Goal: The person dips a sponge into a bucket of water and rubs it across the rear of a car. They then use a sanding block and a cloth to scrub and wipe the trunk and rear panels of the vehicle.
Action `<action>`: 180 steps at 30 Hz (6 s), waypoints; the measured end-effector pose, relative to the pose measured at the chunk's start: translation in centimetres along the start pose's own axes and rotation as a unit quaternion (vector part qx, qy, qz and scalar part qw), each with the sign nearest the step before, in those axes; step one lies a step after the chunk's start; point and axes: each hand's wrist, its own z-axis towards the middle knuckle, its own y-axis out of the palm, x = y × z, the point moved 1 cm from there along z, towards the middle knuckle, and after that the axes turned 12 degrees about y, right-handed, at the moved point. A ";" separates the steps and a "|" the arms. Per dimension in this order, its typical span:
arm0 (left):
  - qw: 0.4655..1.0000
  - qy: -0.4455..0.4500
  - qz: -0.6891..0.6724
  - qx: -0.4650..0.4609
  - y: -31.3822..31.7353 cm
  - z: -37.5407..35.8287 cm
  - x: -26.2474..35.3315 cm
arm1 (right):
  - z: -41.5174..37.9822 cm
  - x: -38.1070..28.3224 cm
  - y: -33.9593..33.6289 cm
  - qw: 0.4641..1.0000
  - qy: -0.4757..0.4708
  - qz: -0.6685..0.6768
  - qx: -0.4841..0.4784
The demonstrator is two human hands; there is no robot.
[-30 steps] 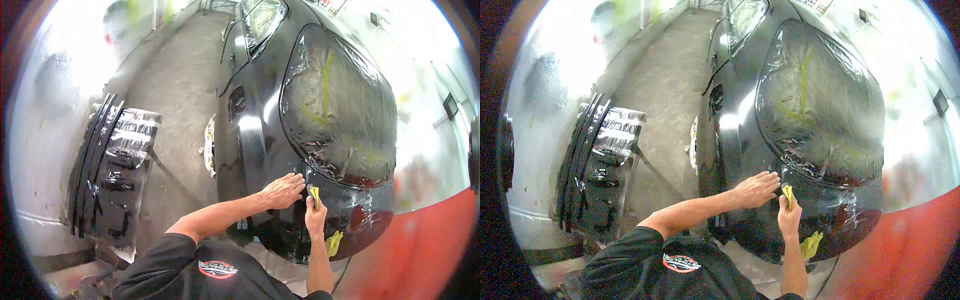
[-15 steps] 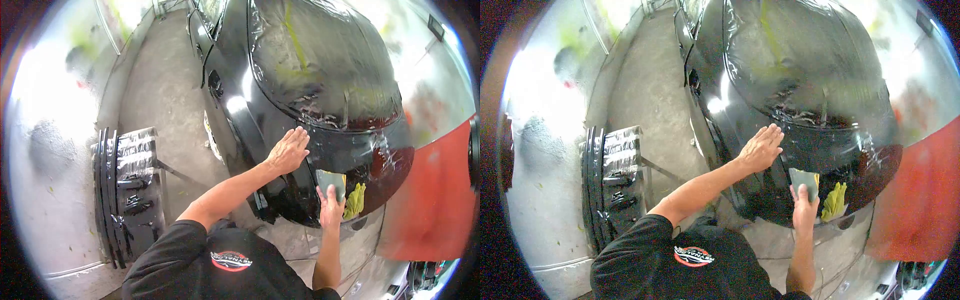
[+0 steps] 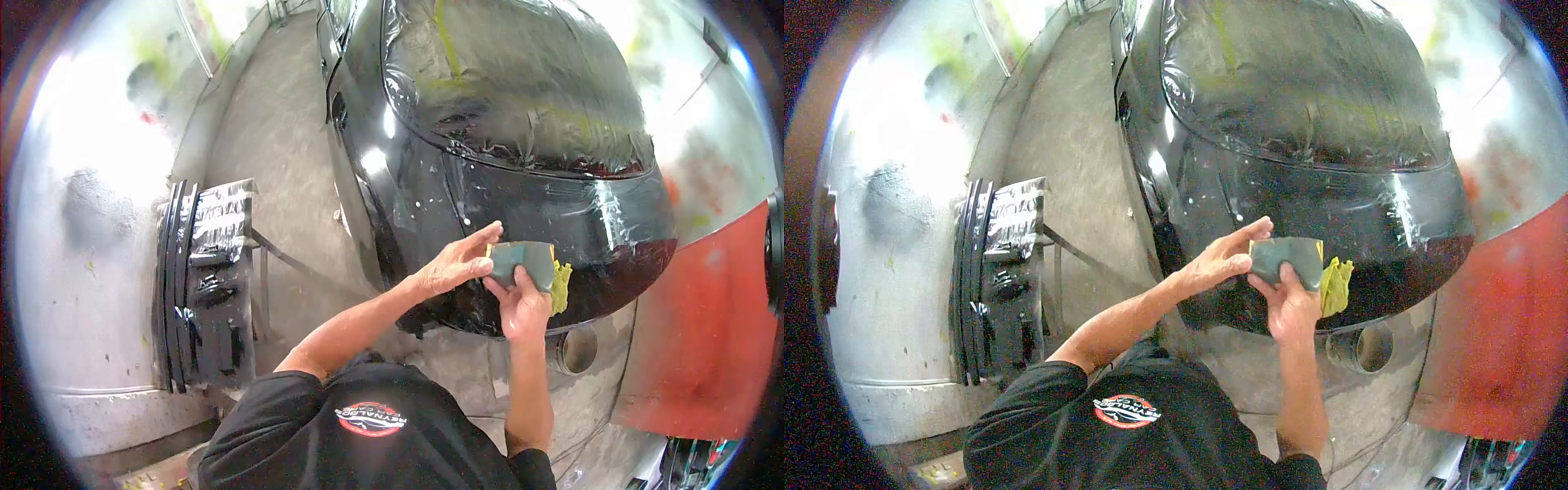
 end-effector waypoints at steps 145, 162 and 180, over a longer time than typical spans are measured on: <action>0.649 0.177 0.502 -0.544 1.9 9.9 -3.6 | 5.5 -10.4 -22.7 0.569 -0.372 -0.538 0.498; 0.625 0.261 0.344 -0.651 7.8 8.0 -7.7 | 3.5 -10.4 -20.2 0.602 -0.351 -0.528 0.486; 0.641 0.235 0.429 -0.591 10.1 9.5 -7.9 | 4.1 -10.4 -23.0 0.548 -0.335 -0.479 0.598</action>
